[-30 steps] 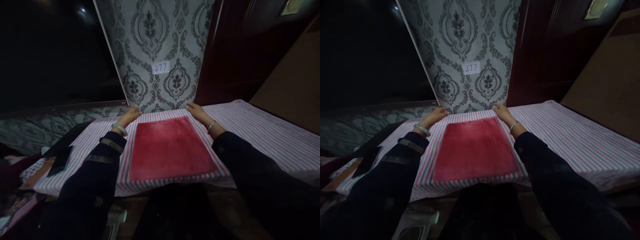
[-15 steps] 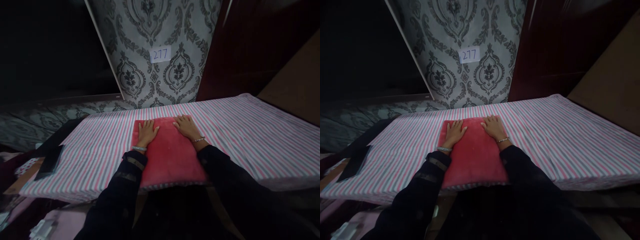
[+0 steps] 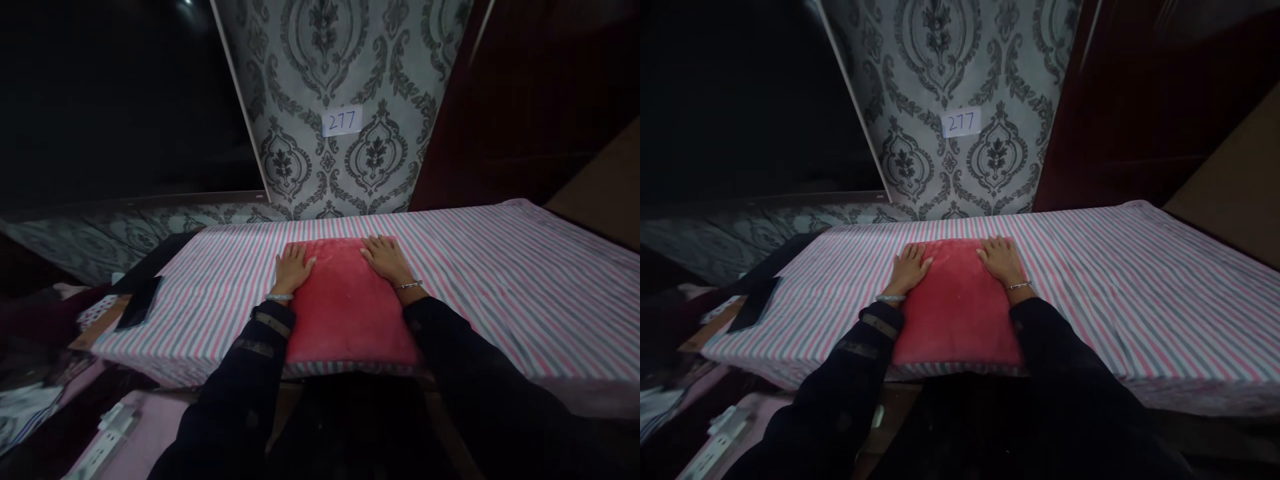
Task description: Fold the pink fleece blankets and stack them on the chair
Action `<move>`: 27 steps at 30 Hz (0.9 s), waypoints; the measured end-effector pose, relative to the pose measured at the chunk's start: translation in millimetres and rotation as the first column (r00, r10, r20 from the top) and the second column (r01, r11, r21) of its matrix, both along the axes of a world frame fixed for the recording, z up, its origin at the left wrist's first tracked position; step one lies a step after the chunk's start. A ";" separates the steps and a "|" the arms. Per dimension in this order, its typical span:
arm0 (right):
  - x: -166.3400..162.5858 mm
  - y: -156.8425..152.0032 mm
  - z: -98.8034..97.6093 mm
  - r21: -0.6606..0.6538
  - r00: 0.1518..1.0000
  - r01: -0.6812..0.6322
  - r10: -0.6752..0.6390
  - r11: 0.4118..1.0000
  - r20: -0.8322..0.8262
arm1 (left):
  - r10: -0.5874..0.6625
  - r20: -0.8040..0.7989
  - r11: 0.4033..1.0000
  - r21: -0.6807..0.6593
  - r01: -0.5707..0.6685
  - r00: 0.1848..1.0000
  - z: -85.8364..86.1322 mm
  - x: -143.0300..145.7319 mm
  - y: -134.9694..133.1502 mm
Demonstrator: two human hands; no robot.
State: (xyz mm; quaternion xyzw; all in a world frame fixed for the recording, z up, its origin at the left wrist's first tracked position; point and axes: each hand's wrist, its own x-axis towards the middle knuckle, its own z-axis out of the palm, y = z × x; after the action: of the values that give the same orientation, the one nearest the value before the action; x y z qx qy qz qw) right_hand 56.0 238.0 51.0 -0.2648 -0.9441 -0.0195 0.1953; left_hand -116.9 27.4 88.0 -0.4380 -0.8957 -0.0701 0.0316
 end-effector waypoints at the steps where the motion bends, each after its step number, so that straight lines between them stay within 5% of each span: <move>1: -0.8 0.2 -0.6 -0.002 1.000 0.002 -0.002 1.000 -0.009 | -0.011 0.003 1.000 -0.018 0.011 1.000 -0.3 -0.2 -5.9; 9: -3.5 -4.3 6.0 -0.043 0.999 0.022 -0.020 0.999 0.045 | -0.142 0.085 0.960 -0.231 0.158 0.986 12.5 3.9 -45.9; 15: -5.5 -0.1 0.3 -0.025 1.000 0.009 -0.008 1.000 0.014 | -0.258 0.082 0.962 -0.074 0.264 0.963 39.4 6.2 -7.4; 19: -5.6 3.2 -3.6 -0.016 1.000 -0.012 0.012 1.000 -0.027 | -0.306 0.083 0.948 -0.059 0.311 0.948 20.7 12.5 24.3; 23: -3.4 1.8 -1.9 -0.009 0.998 -0.031 0.031 0.999 -0.059 | -0.323 0.058 0.942 -0.075 0.327 0.945 -3.4 14.9 26.8; 27: -2.4 -0.1 0.5 -0.021 0.997 -0.036 0.034 0.999 -0.071 | -0.292 0.118 0.947 -0.102 0.304 0.949 2.1 13.4 26.0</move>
State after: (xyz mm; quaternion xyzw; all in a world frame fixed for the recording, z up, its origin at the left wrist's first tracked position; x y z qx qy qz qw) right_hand 53.6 237.9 51.5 -0.2510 -0.9413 0.0038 0.2258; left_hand -103.5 53.4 90.1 -0.5655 -0.8221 -0.0428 -0.0509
